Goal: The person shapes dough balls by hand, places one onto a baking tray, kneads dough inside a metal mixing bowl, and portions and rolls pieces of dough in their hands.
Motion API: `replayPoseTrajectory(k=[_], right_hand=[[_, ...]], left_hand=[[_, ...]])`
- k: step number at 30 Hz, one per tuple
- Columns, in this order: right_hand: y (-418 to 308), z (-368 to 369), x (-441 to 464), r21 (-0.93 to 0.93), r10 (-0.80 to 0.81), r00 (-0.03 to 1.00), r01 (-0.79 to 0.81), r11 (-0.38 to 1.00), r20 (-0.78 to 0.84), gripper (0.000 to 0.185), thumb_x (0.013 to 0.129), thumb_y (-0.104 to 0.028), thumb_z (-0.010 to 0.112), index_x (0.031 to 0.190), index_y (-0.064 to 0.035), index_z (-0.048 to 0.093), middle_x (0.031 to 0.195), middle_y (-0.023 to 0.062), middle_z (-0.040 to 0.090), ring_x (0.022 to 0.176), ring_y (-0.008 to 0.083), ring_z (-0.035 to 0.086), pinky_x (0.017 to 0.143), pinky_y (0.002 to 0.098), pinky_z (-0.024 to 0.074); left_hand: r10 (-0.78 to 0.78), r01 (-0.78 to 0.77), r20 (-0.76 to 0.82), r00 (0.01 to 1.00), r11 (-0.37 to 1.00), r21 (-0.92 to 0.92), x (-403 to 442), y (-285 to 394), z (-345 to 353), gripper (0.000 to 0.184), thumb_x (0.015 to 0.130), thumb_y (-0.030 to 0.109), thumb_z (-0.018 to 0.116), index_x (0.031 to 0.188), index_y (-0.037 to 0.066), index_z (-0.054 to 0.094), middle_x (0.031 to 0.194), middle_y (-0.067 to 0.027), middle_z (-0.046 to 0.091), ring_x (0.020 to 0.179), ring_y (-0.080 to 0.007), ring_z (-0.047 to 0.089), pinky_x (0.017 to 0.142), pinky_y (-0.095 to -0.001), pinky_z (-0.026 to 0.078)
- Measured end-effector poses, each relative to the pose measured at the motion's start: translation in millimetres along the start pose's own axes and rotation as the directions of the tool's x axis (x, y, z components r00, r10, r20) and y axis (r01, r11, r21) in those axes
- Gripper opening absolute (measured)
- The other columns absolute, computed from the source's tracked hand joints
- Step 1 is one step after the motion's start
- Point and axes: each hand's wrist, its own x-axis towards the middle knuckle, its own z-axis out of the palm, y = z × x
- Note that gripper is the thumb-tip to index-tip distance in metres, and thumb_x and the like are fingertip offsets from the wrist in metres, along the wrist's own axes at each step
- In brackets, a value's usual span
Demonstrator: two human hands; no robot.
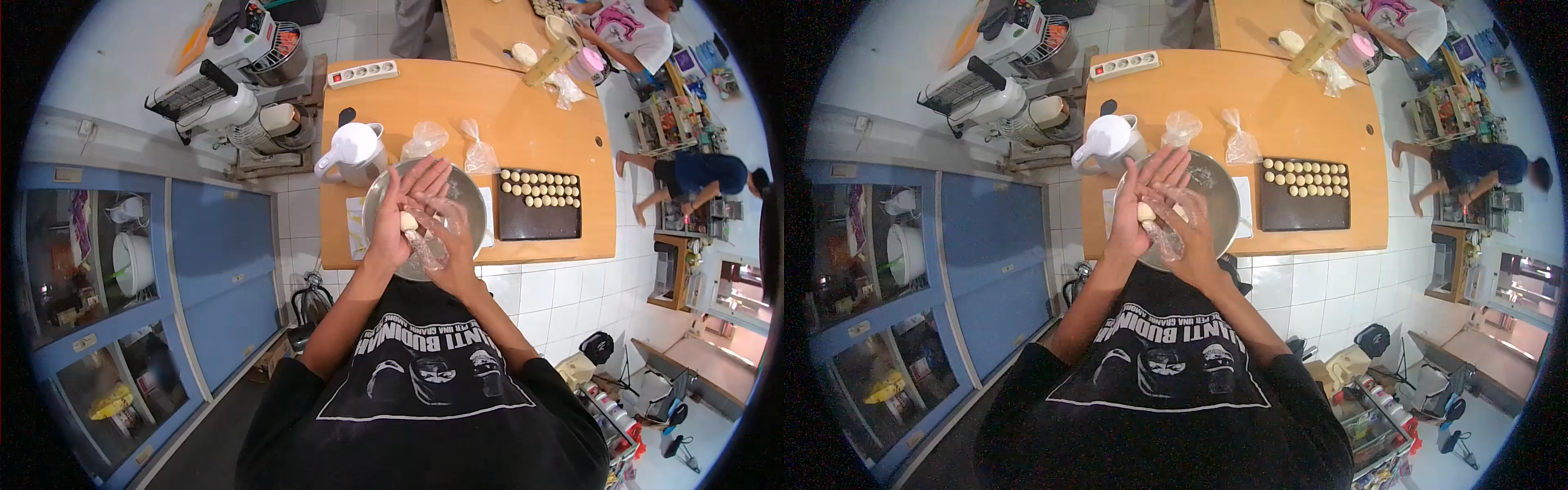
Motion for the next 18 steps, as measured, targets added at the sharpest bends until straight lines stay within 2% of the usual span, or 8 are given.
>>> replayPoseTrajectory(k=[3,4,8,11,13,14,17,18], right_hand=[[1.7,-5.0,6.4,0.140,0.079,0.991,-0.063,0.988,-0.111,0.048,0.086,-0.011,0.071,0.134,-0.0088,0.067,0.148,0.0189,0.055,0.136,0.0387,0.051,0.114,0.0495,0.0390],[4.3,-9.1,10.6,0.127,0.055,0.991,-0.039,0.991,-0.125,0.051,0.095,-0.027,0.062,0.142,-0.0081,0.060,0.152,0.0202,0.051,0.143,0.0422,0.045,0.119,0.0526,0.0323],[-0.9,-12.1,40.2,0.008,0.016,1.000,-0.016,1.000,-0.011,0.071,0.102,-0.053,0.037,0.153,-0.0054,0.048,0.162,0.0214,0.039,0.155,0.0444,0.025,0.125,0.0578,0.0104],[-14.1,9.3,34.6,-0.036,-0.051,0.997,0.053,0.998,0.058,0.069,0.101,-0.049,0.046,0.157,-0.0082,0.042,0.166,0.0219,0.030,0.158,0.0437,0.016,0.125,0.0607,0.0022],[-19.9,14.6,36.7,0.117,-0.001,0.995,-0.010,0.993,0.097,0.072,0.099,-0.049,0.048,0.159,-0.0083,0.039,0.167,0.0230,0.028,0.158,0.0448,0.015,0.125,0.0605,0.0005],[-17.7,15.0,39.4,0.191,-0.036,0.996,0.021,0.981,0.077,0.073,0.099,-0.047,0.048,0.159,-0.0081,0.038,0.168,0.0233,0.027,0.158,0.0447,0.015,0.125,0.0604,-0.0001],[-2.4,7.1,49.1,0.261,-0.071,0.997,0.060,0.964,0.036,0.073,0.100,-0.045,0.047,0.161,-0.0068,0.035,0.169,0.0244,0.023,0.159,0.0444,0.013,0.125,0.0606,-0.0010],[1.0,6.6,47.7,0.210,-0.058,0.998,0.051,0.976,0.027,0.073,0.101,-0.045,0.046,0.162,-0.0063,0.033,0.170,0.0242,0.022,0.159,0.0441,0.013,0.125,0.0603,0.0005]], left_hand=[[-0.041,0.037,-0.070,0.997,0.998,-0.053,-4.5,-2.2,-0.3,0.070,0.111,0.053,0.033,0.155,-0.001,0.038,0.163,-0.0167,0.040,0.153,-0.0265,0.036,0.126,-0.0407,0.031],[-0.041,0.038,-0.069,0.997,0.998,-0.054,-6.7,-3.3,0.4,0.070,0.111,0.053,0.033,0.155,-0.001,0.038,0.163,-0.0167,0.040,0.153,-0.0265,0.036,0.126,-0.0407,0.031],[-0.180,0.167,-0.085,0.980,0.976,-0.142,-13.3,-14.1,1.2,0.062,0.112,0.050,0.036,0.155,0.005,0.043,0.159,-0.0098,0.047,0.143,-0.0176,0.048,0.115,-0.0329,0.044],[0.015,-0.010,0.083,0.996,0.998,-0.062,-7.6,-35.3,-9.0,0.069,0.110,0.052,0.038,0.166,0.015,0.022,0.170,-0.0079,0.028,0.156,-0.0220,0.028,0.126,-0.0402,0.024],[-0.227,0.195,-0.243,0.943,0.970,-0.147,1.8,-13.1,11.3,0.074,0.109,0.052,0.034,0.168,0.012,0.013,0.173,-0.0092,0.018,0.159,-0.0227,0.017,0.129,-0.0432,0.009],[0.045,-0.031,-0.118,0.992,0.993,0.116,-0.8,-29.9,-9.0,0.076,0.109,0.055,0.033,0.167,0.011,0.014,0.173,-0.0098,0.019,0.159,-0.0226,0.018,0.129,-0.0416,0.011],[0.265,-0.341,0.219,0.939,0.804,0.487,-15.3,-28.0,10.7,0.066,0.114,0.048,0.021,0.166,0.008,0.016,0.172,-0.0105,0.021,0.158,-0.0235,0.020,0.129,-0.0364,0.014],[0.203,-0.221,0.091,0.975,0.928,0.301,-17.4,-19.2,26.2,0.071,0.112,0.053,0.024,0.166,0.008,0.015,0.172,-0.0102,0.022,0.158,-0.0242,0.021,0.129,-0.0368,0.015]])
